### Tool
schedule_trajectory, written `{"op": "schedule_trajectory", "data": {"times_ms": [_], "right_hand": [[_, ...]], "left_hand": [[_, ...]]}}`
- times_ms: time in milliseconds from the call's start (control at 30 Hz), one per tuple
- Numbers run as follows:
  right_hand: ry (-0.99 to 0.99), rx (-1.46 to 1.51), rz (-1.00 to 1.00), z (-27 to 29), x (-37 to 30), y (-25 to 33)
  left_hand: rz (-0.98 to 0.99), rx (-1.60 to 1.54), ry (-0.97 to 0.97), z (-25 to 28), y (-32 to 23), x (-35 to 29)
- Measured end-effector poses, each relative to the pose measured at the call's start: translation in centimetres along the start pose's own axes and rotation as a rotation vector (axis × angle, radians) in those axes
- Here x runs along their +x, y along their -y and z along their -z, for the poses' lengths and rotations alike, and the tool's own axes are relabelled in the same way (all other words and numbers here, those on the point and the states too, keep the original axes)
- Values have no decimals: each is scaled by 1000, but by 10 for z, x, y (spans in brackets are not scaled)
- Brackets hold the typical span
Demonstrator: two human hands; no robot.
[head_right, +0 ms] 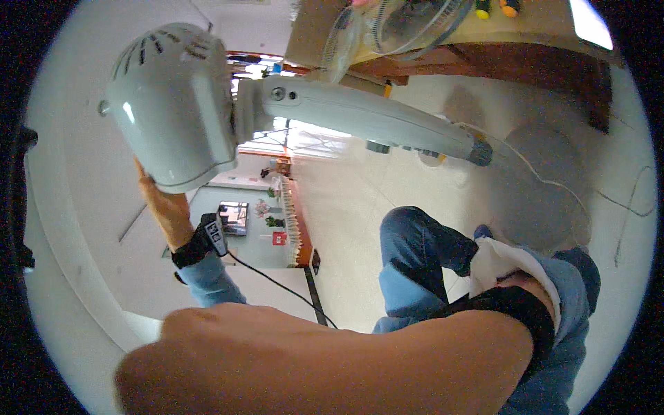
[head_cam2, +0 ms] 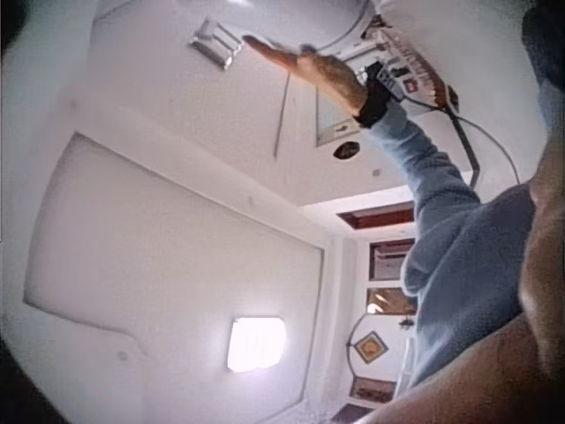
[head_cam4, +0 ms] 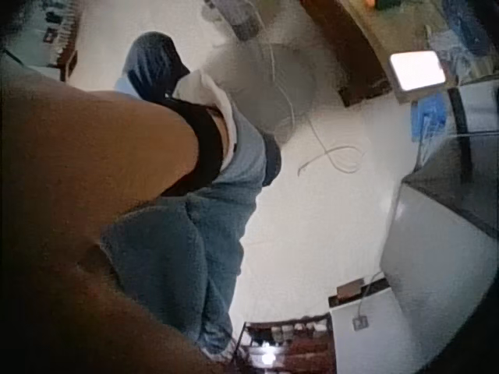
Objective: The person assembles a standing fan by attaching the motor housing to the stand and repeatedly rotating the neck joint to test its movement. The person then stands and walks to a nearby table to pick up a phone.
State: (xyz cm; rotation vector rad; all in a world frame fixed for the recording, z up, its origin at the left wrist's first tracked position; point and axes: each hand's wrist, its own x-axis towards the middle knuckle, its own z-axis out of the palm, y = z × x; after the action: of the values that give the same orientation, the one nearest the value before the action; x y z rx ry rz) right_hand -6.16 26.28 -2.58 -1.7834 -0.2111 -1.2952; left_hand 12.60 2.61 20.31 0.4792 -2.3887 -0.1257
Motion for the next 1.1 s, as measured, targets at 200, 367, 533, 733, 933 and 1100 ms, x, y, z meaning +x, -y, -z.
{"op": "schedule_trajectory", "data": {"times_ms": [200, 367, 533, 733, 933, 1100], "right_hand": [[-36, 43, 22, -12, 10, -12], [-135, 79, 79, -15, 9, -25], [-83, 28, 0, -4, 6, -10], [-131, 17, 41, -13, 9, -19], [-139, -40, 50, -9, 11, -16], [-77, -76, -18, -5, 13, -4]], "left_hand": [[43, -77, -44, 13, 15, -6], [147, -449, 120, 24, 39, -5], [114, -412, 44, 23, 45, -14], [249, -494, -53, 27, 45, -8], [235, -433, -89, 17, 42, -12], [110, -484, 51, 9, 42, -15]]}}
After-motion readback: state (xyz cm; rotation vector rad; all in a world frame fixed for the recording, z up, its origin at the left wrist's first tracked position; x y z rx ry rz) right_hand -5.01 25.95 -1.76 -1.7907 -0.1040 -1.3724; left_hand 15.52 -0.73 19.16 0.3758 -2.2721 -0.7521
